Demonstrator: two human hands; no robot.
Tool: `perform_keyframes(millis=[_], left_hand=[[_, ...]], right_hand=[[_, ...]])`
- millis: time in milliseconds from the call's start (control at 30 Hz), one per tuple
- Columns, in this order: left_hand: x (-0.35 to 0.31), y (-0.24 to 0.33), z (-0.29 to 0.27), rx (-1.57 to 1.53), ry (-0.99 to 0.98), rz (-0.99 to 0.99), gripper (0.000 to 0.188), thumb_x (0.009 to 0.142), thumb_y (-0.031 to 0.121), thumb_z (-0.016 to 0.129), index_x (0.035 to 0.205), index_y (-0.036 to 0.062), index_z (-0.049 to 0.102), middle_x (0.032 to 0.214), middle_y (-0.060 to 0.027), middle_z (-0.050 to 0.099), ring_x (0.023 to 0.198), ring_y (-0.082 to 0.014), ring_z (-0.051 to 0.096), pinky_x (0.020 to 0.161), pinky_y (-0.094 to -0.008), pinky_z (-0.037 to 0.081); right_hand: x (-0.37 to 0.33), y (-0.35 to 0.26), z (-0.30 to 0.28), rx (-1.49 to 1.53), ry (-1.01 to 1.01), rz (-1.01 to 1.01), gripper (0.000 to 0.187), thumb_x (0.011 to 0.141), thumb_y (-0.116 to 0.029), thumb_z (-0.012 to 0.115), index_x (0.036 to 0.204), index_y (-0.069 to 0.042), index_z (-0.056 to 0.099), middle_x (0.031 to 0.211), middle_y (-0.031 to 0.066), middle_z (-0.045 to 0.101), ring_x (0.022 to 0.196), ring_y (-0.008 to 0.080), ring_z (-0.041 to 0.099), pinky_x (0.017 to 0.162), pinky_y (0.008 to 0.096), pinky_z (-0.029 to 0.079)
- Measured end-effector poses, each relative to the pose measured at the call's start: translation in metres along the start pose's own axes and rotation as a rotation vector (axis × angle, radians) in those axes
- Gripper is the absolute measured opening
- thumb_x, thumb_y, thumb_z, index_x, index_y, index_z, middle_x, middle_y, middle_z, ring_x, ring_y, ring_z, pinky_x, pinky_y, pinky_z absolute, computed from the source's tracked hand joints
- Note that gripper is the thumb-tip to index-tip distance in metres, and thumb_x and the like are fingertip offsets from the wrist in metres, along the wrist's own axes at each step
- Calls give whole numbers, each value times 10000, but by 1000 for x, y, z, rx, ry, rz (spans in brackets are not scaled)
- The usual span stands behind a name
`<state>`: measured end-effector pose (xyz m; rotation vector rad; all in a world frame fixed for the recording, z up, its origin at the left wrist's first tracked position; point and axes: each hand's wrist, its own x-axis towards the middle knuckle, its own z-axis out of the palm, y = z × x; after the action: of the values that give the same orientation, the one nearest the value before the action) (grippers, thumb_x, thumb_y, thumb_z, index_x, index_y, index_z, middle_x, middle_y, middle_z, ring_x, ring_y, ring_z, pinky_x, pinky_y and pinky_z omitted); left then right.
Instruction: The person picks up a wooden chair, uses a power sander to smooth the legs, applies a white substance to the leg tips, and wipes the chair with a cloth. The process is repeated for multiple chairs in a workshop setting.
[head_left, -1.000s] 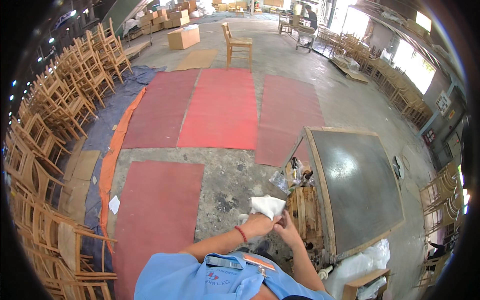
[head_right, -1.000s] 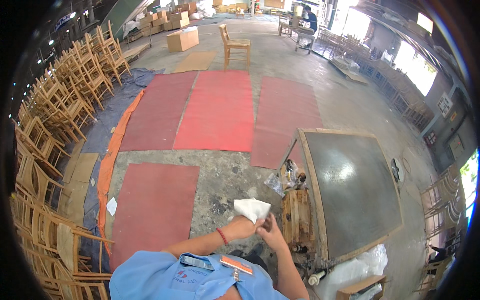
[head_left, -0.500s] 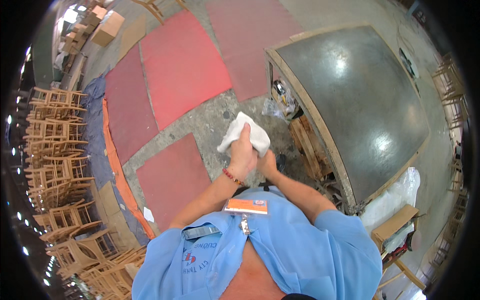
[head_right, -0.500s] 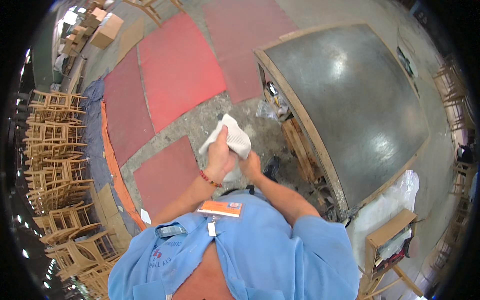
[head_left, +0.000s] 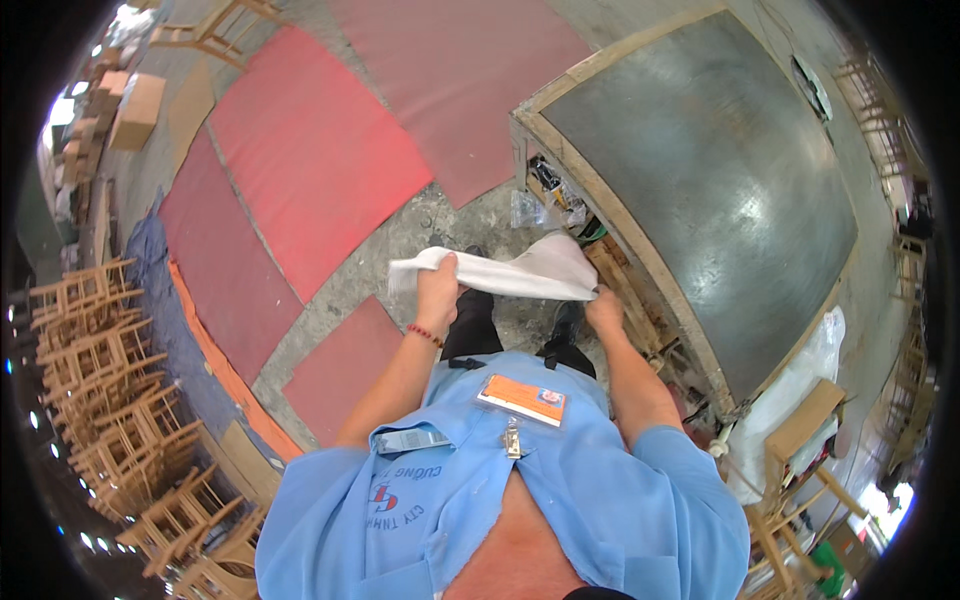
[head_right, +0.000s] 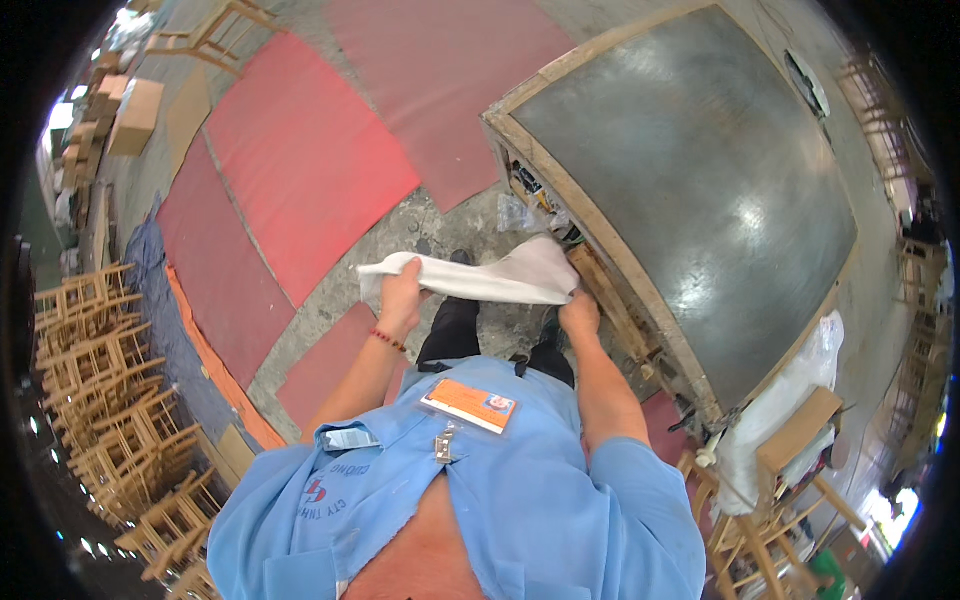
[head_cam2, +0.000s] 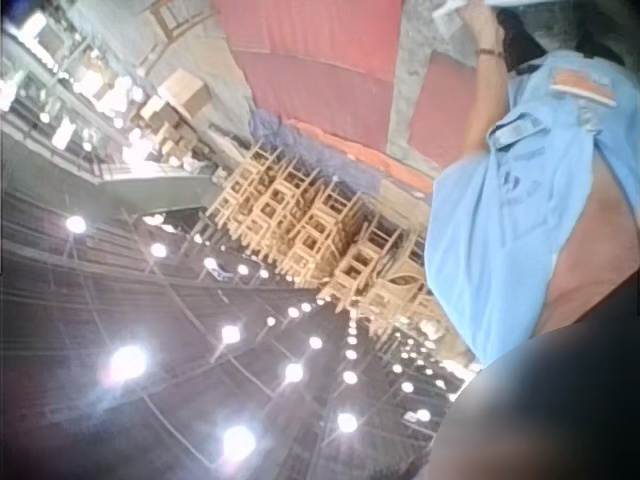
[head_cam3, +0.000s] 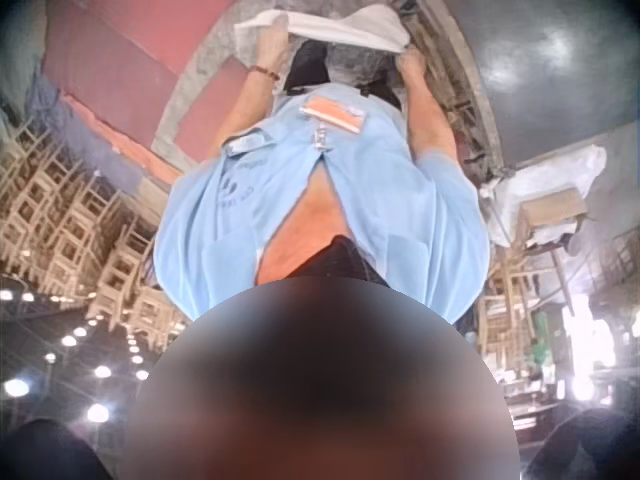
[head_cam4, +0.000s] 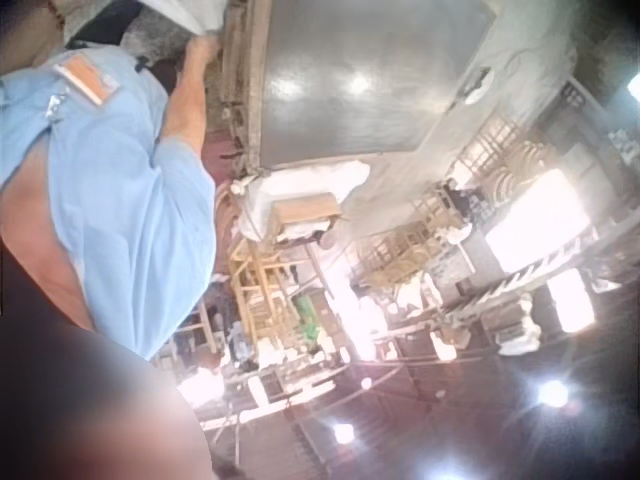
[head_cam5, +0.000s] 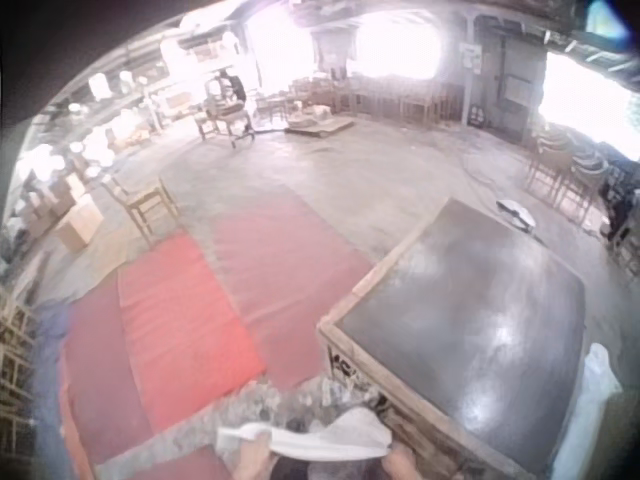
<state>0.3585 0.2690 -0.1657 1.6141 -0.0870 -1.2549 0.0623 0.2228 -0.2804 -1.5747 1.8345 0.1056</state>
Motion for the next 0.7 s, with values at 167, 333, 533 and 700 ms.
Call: perform_keyframes(millis=[167, 333, 533, 700], left_hand=[[122, 1, -25, 1084, -201, 192, 377, 818, 245, 578, 949, -100, 651, 862, -253, 682, 853, -341, 682, 757, -415, 518], [173, -6, 41, 1308, -550, 169, 450, 808, 294, 622, 999, -113, 620, 995, -321, 635, 973, -442, 619, 863, -468, 487], [198, -38, 132, 1144, -707, 225, 490, 845, 324, 616, 1061, -115, 586, 1017, -319, 632, 1000, -426, 618, 876, -457, 477], [277, -97, 196, 614, -438, 508, 419, 882, 320, 579, 1045, -65, 606, 1001, -294, 643, 973, -434, 621, 863, -459, 485]], right_hand=[[14, -27, 9, 8, 38, 63, 459, 824, -64, 487, 1275, -36, 567, 1086, 226, 659, 1010, 366, 637, 845, 439, 496], [31, -83, -4, 752, -124, 514, 499, 889, 10, 370, 1371, -68, 472, 1054, 163, 657, 945, 268, 647, 684, 381, 538], [98, -92, 9, 1038, 198, 559, 456, 902, -49, 403, 1351, -33, 484, 1295, 158, 548, 1006, 219, 622, 740, 350, 515], [181, -48, 32, 585, 374, 25, 469, 904, -185, 605, 1336, -49, 485, 1296, 121, 527, 1111, 253, 557, 903, 365, 468]])
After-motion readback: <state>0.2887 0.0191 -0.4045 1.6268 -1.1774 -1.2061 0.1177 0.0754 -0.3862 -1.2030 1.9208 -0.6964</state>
